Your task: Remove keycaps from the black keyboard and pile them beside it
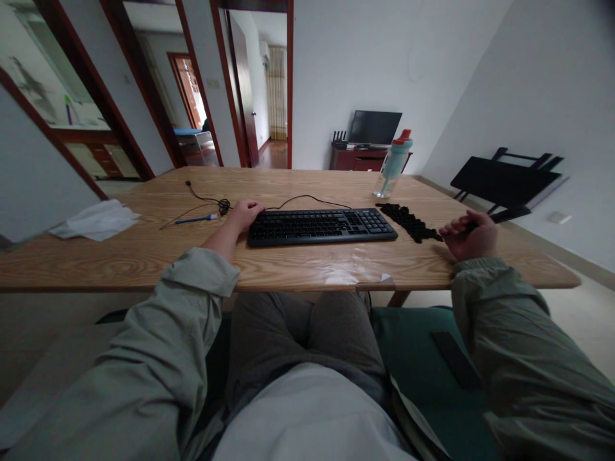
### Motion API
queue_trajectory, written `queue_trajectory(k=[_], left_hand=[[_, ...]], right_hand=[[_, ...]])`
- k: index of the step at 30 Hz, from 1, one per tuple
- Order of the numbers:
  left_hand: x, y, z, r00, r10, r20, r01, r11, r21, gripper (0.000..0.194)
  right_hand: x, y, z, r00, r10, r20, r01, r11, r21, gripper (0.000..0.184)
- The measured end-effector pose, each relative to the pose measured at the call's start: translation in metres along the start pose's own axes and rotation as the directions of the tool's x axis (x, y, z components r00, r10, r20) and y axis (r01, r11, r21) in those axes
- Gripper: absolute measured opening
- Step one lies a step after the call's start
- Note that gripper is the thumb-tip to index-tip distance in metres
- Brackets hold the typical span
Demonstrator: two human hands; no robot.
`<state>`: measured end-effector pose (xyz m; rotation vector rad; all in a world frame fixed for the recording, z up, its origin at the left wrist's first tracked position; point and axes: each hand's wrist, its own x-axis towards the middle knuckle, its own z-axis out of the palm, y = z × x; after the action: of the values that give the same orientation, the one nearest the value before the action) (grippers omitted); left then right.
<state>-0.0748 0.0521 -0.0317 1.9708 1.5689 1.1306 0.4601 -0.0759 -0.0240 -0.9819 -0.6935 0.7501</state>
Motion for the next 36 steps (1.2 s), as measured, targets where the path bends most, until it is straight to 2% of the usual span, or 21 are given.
queue_trajectory(k=[9, 14, 21, 27, 36], left_hand=[[0.000, 0.001, 0.000, 1.000, 0.009, 0.001, -0.009, 1.000, -0.003, 0.027], [0.003, -0.004, 0.000, 1.000, 0.013, 0.019, -0.013, 1.000, 0.007, 0.032], [0.001, -0.002, -0.001, 1.000, 0.023, 0.011, -0.023, 0.999, 0.026, 0.034], [0.000, 0.000, -0.001, 1.000, 0.018, 0.007, -0.018, 0.999, 0.033, 0.033], [0.001, -0.002, 0.000, 0.999, 0.040, 0.011, -0.040, 0.999, 0.010, 0.039]], right_hand=[[0.003, -0.002, -0.006, 0.997, -0.047, -0.056, 0.058, 0.971, 0.234, 0.030], [0.008, -0.001, -0.012, 1.000, 0.014, 0.012, -0.017, 0.941, 0.338, 0.009], [0.006, -0.002, -0.013, 0.999, 0.046, 0.015, -0.049, 0.963, 0.264, 0.005], [0.005, -0.001, -0.014, 0.992, 0.122, -0.009, -0.121, 0.988, 0.101, 0.006], [0.005, 0.000, -0.017, 0.991, 0.133, -0.022, -0.131, 0.989, 0.065, 0.005]])
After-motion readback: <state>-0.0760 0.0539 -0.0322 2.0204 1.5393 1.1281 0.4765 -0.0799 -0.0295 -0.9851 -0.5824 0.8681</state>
